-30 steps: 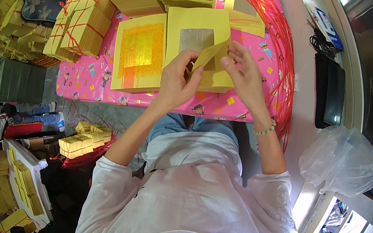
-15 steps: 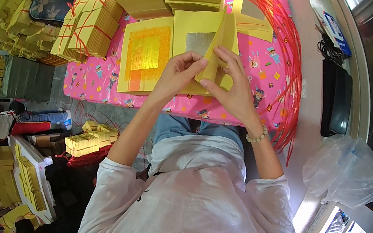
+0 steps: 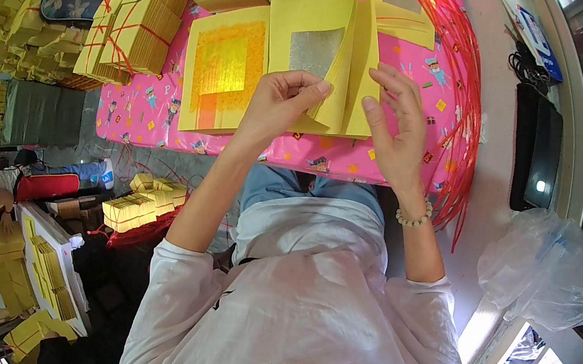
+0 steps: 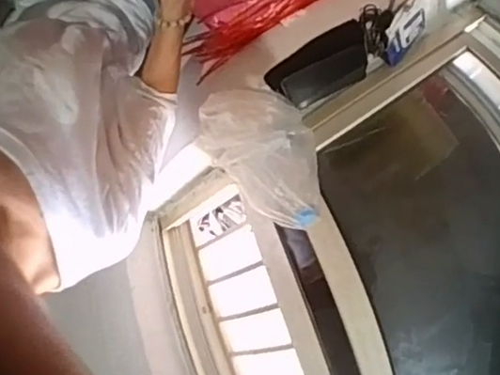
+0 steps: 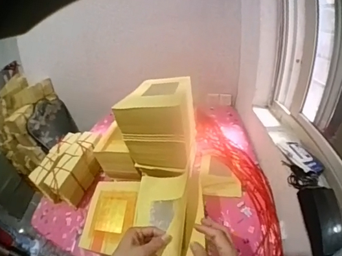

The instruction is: Folding and stacking sheets of joss paper at a workspace.

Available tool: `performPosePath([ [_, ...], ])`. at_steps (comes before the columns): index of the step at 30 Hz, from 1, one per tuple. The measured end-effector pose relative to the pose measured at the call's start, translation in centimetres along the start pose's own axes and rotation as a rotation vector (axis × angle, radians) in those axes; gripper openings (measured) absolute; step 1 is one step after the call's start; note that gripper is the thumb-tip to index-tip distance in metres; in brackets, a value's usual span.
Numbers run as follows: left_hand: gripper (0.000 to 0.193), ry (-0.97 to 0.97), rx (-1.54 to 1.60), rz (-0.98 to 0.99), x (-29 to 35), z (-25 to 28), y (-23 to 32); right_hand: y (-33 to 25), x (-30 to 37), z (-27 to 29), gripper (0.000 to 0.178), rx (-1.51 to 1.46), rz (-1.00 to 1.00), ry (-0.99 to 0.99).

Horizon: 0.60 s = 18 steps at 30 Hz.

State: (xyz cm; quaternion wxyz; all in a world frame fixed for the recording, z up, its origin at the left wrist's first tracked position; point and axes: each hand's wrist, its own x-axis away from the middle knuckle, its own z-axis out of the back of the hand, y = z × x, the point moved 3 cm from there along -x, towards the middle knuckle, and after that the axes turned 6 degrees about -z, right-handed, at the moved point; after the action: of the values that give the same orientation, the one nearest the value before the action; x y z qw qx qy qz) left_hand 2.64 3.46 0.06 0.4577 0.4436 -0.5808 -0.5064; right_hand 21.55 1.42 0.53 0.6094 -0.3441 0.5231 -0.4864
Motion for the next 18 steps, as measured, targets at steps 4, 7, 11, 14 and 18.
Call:
performPosePath([
  [4, 0.016, 0.001, -0.013, 0.004, 0.1, 0.0, 0.0, 0.0, 0.3, 0.6, 0.031, 0.252, 0.139, 0.044],
  [7, 0.016, 0.001, -0.004, 0.015, 0.2, -0.2, 0.2, -0.7, 0.7, -0.1, 0.033, 0.241, 0.102, -0.063],
  [11, 0.016, 0.003, -0.019, 0.018, 0.2, -0.3, 0.2, -0.7, 1.1, -0.7, 0.039, 0.144, -0.010, -0.103],
  [14, 0.016, -0.001, -0.019, 0.027, 0.1, -0.1, 0.0, -0.2, 1.2, -0.6, 0.040, 0.101, -0.041, -0.108],
  [18, 0.017, 0.002, -0.001, 0.026, 0.2, -0.2, 0.3, 0.4, 1.4, -0.3, 0.037, -0.034, -0.153, -0.143],
])
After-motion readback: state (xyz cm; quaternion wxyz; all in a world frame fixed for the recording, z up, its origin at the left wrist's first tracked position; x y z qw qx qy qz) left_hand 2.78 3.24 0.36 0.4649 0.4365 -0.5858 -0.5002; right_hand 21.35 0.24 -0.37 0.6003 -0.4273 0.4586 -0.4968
